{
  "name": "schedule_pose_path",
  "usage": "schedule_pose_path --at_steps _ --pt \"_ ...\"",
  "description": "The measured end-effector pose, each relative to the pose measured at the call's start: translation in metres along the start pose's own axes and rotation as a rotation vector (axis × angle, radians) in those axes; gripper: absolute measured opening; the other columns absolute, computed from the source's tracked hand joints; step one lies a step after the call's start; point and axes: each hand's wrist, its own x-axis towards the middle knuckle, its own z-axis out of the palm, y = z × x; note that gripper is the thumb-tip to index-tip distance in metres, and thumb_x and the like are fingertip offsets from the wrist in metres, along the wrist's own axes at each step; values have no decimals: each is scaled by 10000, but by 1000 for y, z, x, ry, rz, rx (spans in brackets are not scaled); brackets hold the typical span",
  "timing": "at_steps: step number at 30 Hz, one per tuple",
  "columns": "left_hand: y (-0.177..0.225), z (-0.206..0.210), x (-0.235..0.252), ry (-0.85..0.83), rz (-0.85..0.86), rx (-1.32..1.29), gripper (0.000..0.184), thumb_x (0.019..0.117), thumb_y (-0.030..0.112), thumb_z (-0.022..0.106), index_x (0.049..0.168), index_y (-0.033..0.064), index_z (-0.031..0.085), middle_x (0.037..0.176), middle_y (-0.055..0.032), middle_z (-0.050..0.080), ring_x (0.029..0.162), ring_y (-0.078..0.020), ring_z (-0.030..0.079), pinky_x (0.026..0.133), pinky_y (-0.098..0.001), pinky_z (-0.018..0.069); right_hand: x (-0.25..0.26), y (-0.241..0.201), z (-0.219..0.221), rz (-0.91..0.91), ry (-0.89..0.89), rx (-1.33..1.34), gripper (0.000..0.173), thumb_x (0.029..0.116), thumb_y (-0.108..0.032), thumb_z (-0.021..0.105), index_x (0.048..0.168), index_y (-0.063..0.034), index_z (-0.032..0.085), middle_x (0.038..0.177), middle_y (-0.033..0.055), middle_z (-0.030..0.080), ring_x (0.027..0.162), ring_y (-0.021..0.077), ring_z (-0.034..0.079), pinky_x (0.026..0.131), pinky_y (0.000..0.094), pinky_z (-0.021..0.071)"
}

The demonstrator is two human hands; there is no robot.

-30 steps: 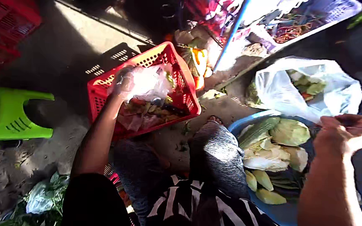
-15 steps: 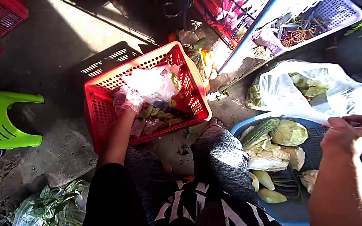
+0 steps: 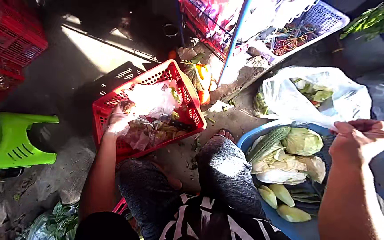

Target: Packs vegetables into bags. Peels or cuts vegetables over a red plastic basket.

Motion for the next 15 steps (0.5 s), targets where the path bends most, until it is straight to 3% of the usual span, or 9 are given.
schedule_pose_path --at_steps 2,3,6,9,11,13,15 --pt "27 -4 -8 9 49 -27 759 813 -98 725 1481 69 406 1370 -139 561 1180 -158 600 991 -336 525 2 2 -3 -14 -6 48 237 801 42 650 952 -66 503 804 -71 497 654 -11 530 634 197 534" --pt "41 -4 -9 35 90 13 758 796 -101 748 1466 37 422 1370 -170 557 1189 -181 593 1001 -347 515 3 2 -5 -21 -12 67 240 800 42 648 943 -77 498 797 -80 502 648 -16 534 632 195 538" --pt "77 1 -9 154 277 364 653 727 43 885 1302 -49 591 1366 -271 555 1300 -352 523 1113 -500 405 0 0 -7 -26 -24 110 240 804 53 638 941 -80 493 787 -92 510 640 -32 538 633 178 533" --pt "115 17 -17 162 488 525 613 681 128 924 1216 -15 662 1387 -284 510 1295 -439 487 1072 -602 395 -6 -12 -5 -10 -35 98 221 809 68 623 963 -35 503 810 -59 515 660 -27 536 645 182 526" --pt "147 44 -18 108 633 494 619 677 125 923 1217 -17 657 1386 -281 505 1290 -431 486 1063 -608 395 -6 -13 -8 5 -32 70 194 842 69 637 994 25 525 854 2 524 717 21 530 686 225 509" --pt "192 86 -26 63 704 377 641 678 94 903 1239 -42 625 1373 -273 512 1281 -383 501 1072 -554 411 2 1 -12 -15 -20 97 185 826 38 650 952 -22 530 831 -11 547 707 28 549 674 239 520" --pt "239 133 -40 49 781 267 646 694 181 857 1266 17 605 1294 -190 591 1200 -274 568 1018 -455 466 9 10 -11 -10 -11 141 184 811 28 667 909 -58 537 789 -18 550 669 43 542 634 259 510"
